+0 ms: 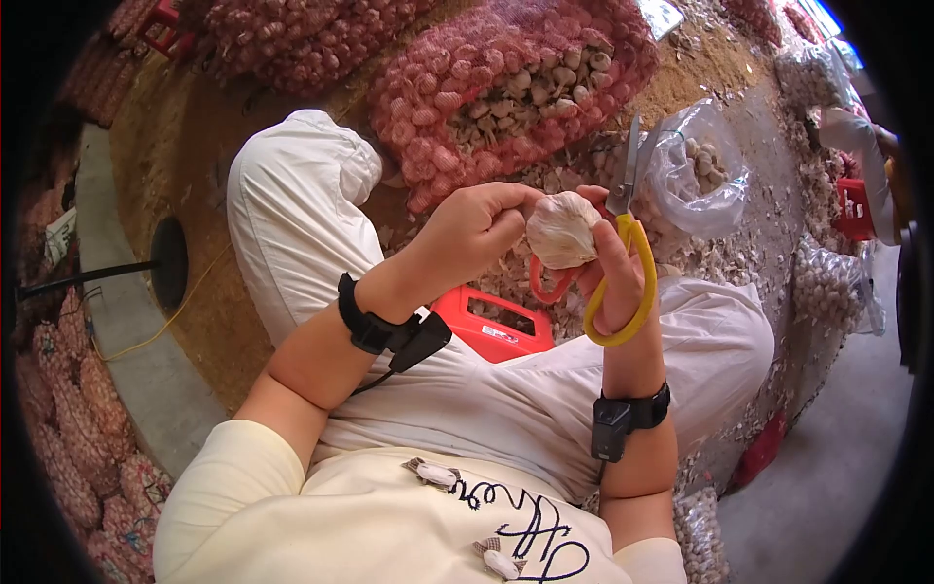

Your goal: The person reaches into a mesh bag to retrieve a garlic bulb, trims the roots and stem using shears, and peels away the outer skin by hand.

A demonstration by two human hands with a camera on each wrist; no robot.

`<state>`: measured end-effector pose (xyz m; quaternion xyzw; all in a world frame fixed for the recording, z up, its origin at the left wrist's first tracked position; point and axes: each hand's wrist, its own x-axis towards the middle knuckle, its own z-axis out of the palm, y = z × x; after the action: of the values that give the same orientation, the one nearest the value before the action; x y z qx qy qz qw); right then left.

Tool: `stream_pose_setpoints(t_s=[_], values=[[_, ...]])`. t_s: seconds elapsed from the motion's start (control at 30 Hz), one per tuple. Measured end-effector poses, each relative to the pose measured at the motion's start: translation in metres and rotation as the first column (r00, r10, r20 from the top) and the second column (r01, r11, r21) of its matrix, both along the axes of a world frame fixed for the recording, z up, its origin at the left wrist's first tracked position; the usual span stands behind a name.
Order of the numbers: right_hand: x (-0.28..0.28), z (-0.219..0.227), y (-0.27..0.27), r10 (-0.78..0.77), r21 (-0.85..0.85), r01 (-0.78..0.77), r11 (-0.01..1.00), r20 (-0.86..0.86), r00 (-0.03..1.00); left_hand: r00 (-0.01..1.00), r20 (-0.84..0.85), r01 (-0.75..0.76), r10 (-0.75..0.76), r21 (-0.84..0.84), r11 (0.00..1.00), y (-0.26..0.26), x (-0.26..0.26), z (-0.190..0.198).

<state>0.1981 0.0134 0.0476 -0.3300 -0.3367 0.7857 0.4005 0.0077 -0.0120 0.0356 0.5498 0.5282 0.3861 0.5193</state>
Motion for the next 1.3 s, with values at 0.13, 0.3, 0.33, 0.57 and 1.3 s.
stream_pose_setpoints(t_s=[0.13,0.3,0.33,0.57,1.3], values=[[-0.001,-0.010,0.002,0.049,-0.008,-0.049,0.999,-0.053,0.997,0.958,-0.272,-0.009,0.088,0.278,0.961,0.004,0.004,-0.004],[-0.010,-0.010,0.003,-0.159,-0.122,0.135,0.983,-0.212,0.964,0.857,-0.456,0.005,0.239,0.470,0.883,0.019,-0.016,-0.032],[-0.009,-0.010,0.004,-0.158,-0.119,0.135,0.984,-0.215,0.964,0.848,-0.438,0.045,0.297,0.619,0.784,0.023,-0.017,-0.029],[-0.002,-0.024,0.002,-0.056,0.114,0.046,0.992,0.090,0.994,0.995,-0.080,-0.055,0.065,0.121,0.991,-0.001,0.013,0.007],[-0.006,-0.024,-0.003,-0.161,0.320,0.083,0.944,0.225,0.961,0.875,0.482,0.177,-0.040,-0.242,0.954,0.003,0.004,0.001]])
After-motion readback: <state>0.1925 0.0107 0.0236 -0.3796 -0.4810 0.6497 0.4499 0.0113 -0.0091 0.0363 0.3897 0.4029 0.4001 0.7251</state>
